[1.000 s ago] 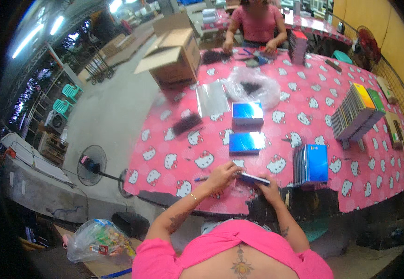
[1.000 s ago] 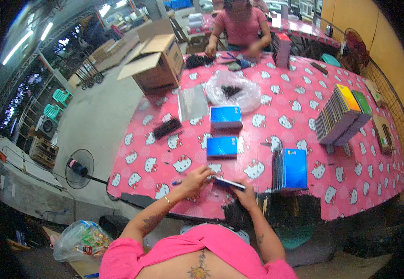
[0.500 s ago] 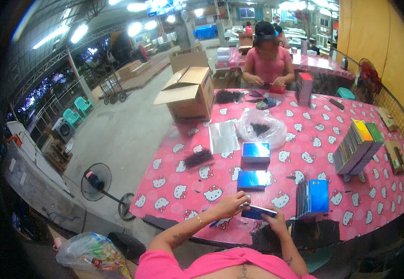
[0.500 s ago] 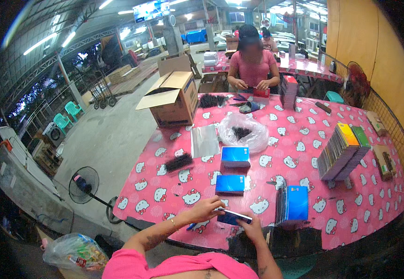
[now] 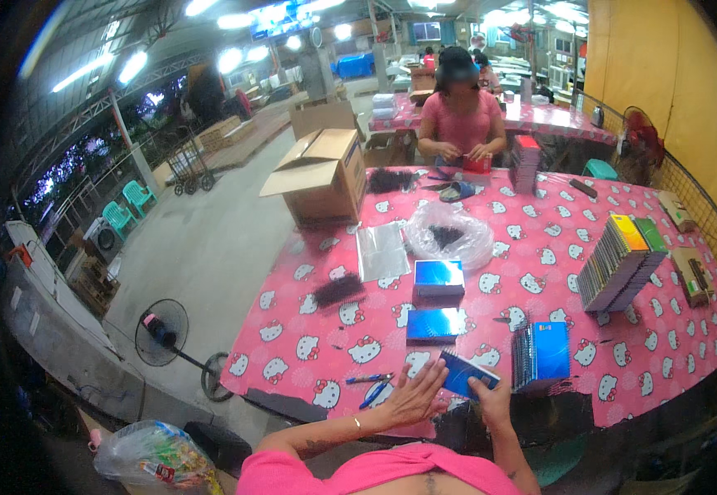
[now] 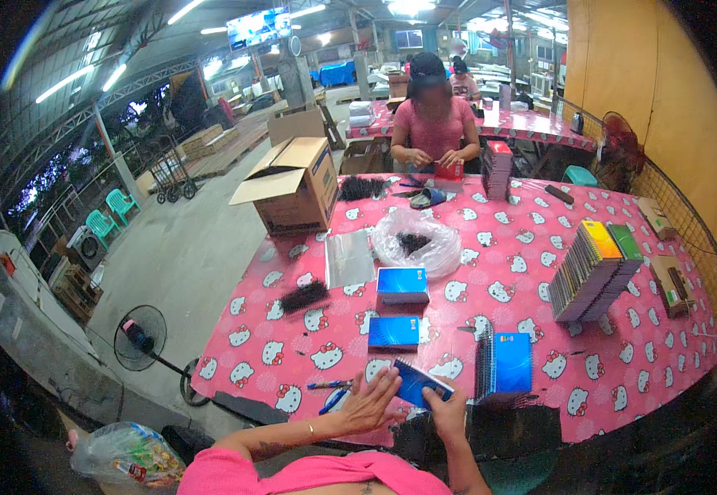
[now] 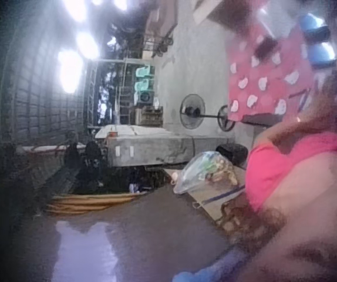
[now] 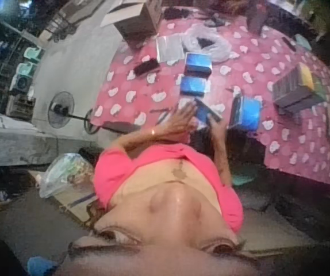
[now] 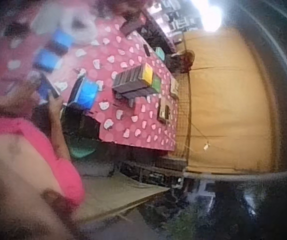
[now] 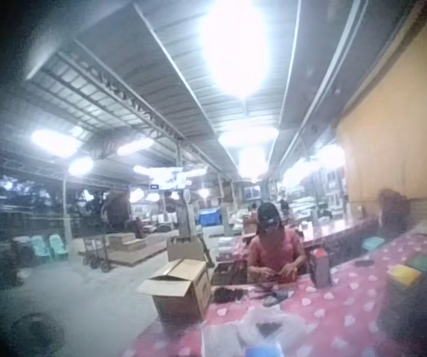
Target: The person uses nippers to snip the wire bindings on small blue notebooks and then places them into plastic sleeves.
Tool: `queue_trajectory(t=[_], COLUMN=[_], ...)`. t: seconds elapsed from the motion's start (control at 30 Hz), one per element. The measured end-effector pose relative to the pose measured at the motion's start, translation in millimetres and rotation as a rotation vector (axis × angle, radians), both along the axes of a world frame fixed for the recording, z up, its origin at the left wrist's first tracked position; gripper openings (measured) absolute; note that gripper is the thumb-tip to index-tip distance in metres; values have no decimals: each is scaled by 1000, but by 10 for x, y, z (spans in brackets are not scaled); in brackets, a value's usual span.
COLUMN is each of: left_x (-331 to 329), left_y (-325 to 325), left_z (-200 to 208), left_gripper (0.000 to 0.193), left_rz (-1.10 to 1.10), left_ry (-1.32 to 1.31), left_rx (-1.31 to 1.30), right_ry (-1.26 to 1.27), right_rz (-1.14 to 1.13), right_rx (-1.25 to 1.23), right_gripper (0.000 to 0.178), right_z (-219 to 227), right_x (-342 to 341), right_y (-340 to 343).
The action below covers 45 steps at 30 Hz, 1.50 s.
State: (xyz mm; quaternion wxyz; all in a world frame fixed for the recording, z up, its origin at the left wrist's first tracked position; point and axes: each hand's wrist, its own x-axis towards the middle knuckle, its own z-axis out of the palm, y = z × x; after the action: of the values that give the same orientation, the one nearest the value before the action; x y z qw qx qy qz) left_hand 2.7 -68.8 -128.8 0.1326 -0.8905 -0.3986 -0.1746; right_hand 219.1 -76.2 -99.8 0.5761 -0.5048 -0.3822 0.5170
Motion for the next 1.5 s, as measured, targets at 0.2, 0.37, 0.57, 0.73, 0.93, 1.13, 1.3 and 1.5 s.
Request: queue_trajectory(t=[0.2, 0.37, 0.57, 0.73, 0.93, 1.13, 1.3, 1.5], left_x=[97, 181, 216, 310, 240, 167, 169, 91], left_y=[259, 433, 117, 388, 372, 142, 702, 283], left_z=[415, 499, 389, 644, 450, 237, 843, 470], left_gripper=[84, 84, 83, 87, 88, 85, 87, 65], left_rz=[88, 113, -43, 45, 46, -73, 114, -111], left_ry=[96, -34, 147, -22, -120, -169, -156, -357], left_rx=[-73, 57, -74, -96, -88, -218, -114, -149], right_ry=[62, 39, 143, 178, 150, 173, 137, 17], right_rz=[61, 76, 25, 129, 185, 143, 208, 217], right_rx=[-19, 20, -62, -58, -13, -8, 84, -1], right_gripper=[27, 27, 29, 29, 28, 30, 31, 25], right_z=[-46, 54, 48, 129, 4, 98, -180, -72], right_x=[-7, -94, -26, -149, -197, -299, -458, -344], right_y=[-9, -38, -43, -67, 75, 145, 334, 420])
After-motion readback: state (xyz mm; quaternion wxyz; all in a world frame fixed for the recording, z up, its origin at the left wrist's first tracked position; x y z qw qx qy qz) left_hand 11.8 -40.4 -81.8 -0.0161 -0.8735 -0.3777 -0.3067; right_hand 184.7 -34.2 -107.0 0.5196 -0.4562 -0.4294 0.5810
